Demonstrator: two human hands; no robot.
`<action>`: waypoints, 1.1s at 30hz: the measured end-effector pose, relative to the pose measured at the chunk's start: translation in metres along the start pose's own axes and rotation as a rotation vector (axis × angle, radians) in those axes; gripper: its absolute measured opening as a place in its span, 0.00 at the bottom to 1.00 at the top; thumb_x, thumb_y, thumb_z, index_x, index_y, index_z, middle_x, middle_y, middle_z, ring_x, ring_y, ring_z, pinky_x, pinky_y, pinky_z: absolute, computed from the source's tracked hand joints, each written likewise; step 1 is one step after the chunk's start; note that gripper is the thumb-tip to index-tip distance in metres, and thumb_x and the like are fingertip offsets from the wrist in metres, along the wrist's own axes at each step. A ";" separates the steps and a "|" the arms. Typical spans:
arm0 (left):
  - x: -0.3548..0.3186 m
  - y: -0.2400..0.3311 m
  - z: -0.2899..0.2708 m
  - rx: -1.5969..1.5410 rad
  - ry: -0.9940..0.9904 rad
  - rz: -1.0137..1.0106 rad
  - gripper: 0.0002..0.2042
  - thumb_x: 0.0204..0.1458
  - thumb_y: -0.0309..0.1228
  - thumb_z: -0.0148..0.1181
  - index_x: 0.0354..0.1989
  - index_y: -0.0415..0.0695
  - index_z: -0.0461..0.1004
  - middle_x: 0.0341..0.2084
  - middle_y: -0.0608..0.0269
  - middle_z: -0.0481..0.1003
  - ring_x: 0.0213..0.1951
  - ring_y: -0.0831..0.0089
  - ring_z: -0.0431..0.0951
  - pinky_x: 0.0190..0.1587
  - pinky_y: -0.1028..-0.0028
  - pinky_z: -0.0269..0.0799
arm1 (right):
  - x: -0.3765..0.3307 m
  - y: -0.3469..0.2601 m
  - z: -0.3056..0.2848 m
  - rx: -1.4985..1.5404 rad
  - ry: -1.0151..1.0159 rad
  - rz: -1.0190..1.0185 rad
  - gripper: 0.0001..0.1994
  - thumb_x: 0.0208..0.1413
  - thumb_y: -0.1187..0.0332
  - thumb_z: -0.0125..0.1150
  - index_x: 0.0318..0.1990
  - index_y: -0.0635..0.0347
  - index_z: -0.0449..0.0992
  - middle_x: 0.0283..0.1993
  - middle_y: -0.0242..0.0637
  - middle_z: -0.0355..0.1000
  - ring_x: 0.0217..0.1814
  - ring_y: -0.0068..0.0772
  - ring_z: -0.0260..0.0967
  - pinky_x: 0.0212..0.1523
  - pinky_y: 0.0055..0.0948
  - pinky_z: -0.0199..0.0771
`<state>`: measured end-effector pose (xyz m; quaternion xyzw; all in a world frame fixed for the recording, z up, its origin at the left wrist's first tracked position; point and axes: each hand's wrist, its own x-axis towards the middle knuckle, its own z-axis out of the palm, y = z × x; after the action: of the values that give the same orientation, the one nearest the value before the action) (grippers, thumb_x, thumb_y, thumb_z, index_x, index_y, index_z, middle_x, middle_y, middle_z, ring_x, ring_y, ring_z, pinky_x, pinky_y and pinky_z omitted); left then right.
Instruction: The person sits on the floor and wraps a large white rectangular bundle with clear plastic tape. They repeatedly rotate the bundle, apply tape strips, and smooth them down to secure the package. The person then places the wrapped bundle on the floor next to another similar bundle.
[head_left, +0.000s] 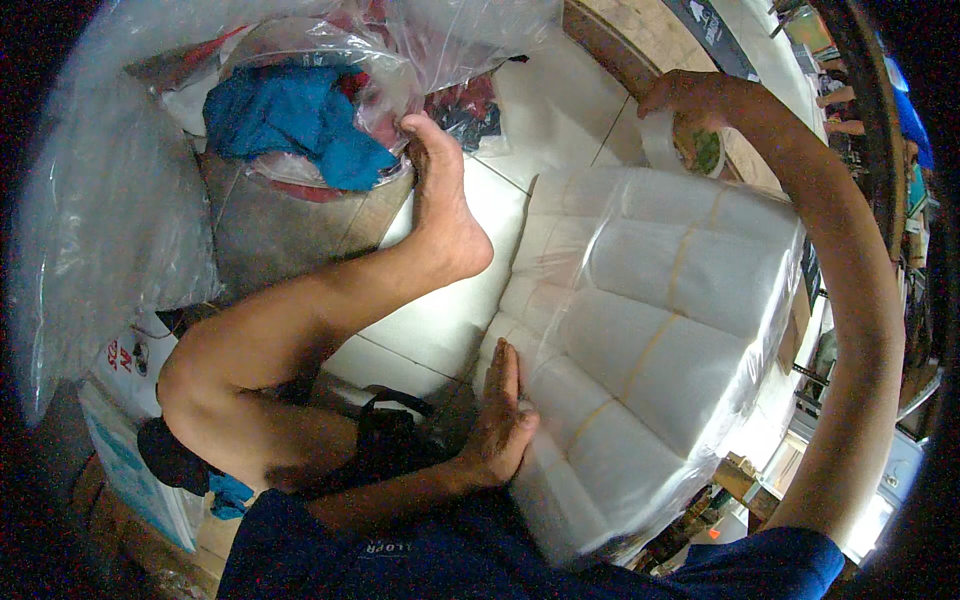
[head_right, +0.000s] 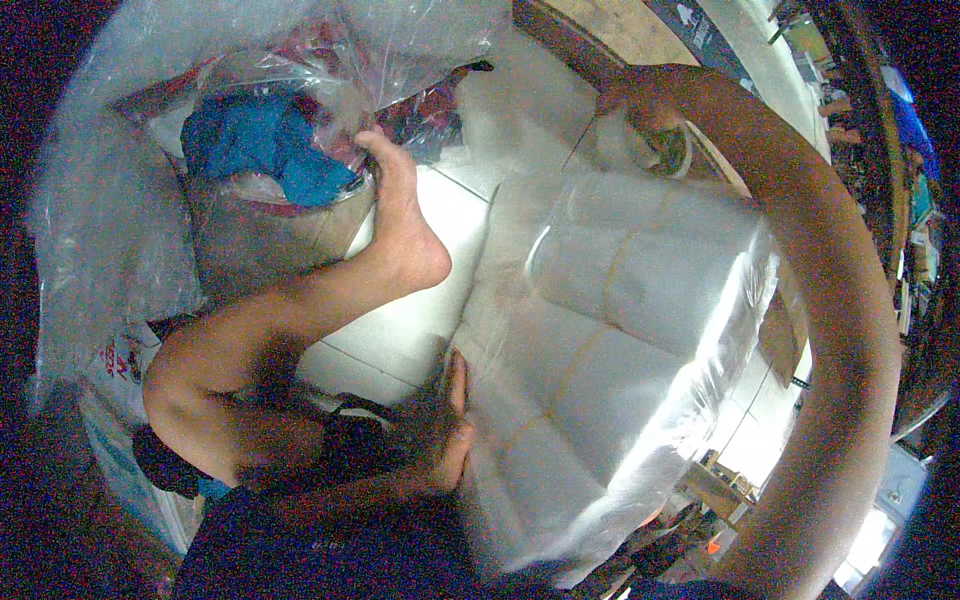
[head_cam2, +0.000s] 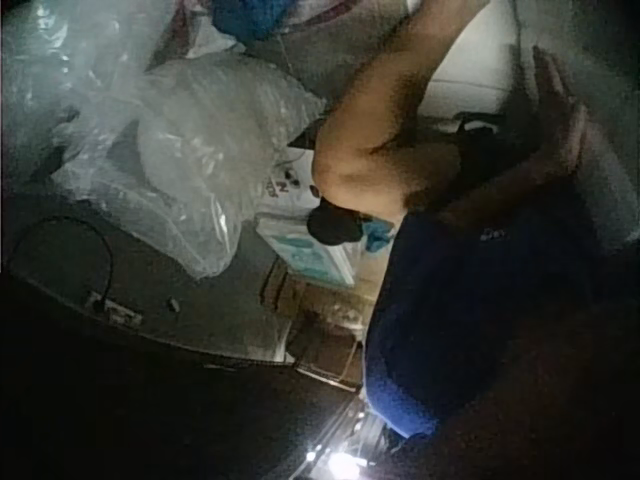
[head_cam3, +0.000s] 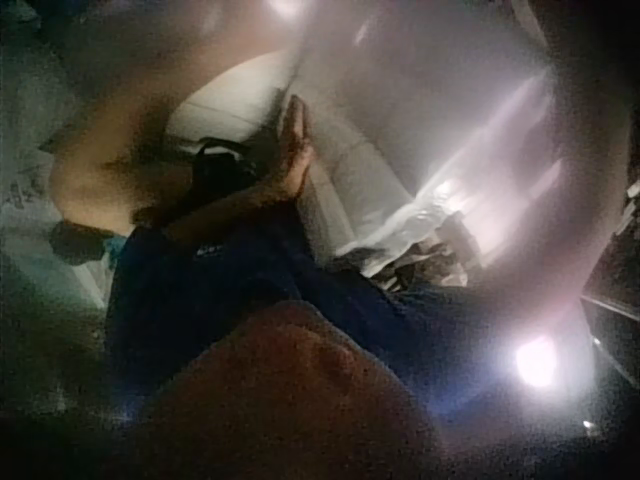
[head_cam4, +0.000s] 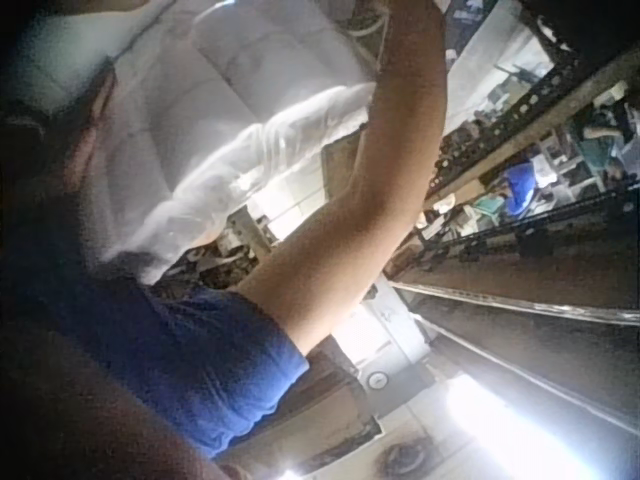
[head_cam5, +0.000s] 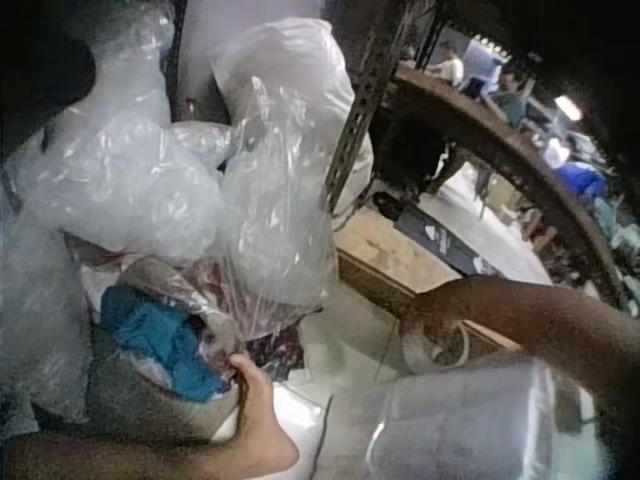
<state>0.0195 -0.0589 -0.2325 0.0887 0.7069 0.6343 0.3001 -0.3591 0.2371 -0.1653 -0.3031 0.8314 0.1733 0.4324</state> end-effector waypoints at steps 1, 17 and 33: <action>0.004 0.005 -0.014 0.069 -0.085 -0.021 0.38 0.57 0.34 0.45 0.67 0.26 0.31 0.68 0.32 0.32 0.71 0.45 0.32 0.71 0.59 0.28 | -0.010 0.007 0.012 -0.009 0.041 -0.025 0.29 0.41 0.80 0.61 0.55 0.50 0.72 0.63 0.39 0.64 0.66 0.44 0.58 0.67 0.39 0.59; 0.134 0.021 -0.016 -0.004 -0.138 0.398 0.48 0.57 0.64 0.35 0.69 0.34 0.27 0.69 0.37 0.27 0.71 0.47 0.26 0.69 0.54 0.22 | -0.036 0.016 0.029 0.693 0.085 0.152 0.30 0.42 0.84 0.59 0.57 0.56 0.71 0.58 0.44 0.69 0.61 0.42 0.66 0.64 0.36 0.64; 0.137 0.020 -0.016 -0.023 -0.163 0.387 0.47 0.57 0.63 0.36 0.69 0.34 0.31 0.70 0.39 0.32 0.71 0.49 0.30 0.70 0.55 0.24 | -0.042 0.066 0.101 0.700 0.173 0.190 0.27 0.46 0.83 0.61 0.57 0.59 0.70 0.57 0.39 0.71 0.56 0.34 0.69 0.60 0.32 0.68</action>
<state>-0.1041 0.0001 -0.2561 0.2705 0.6427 0.6790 0.2297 -0.3212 0.3573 -0.1864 -0.0721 0.8982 -0.1084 0.4199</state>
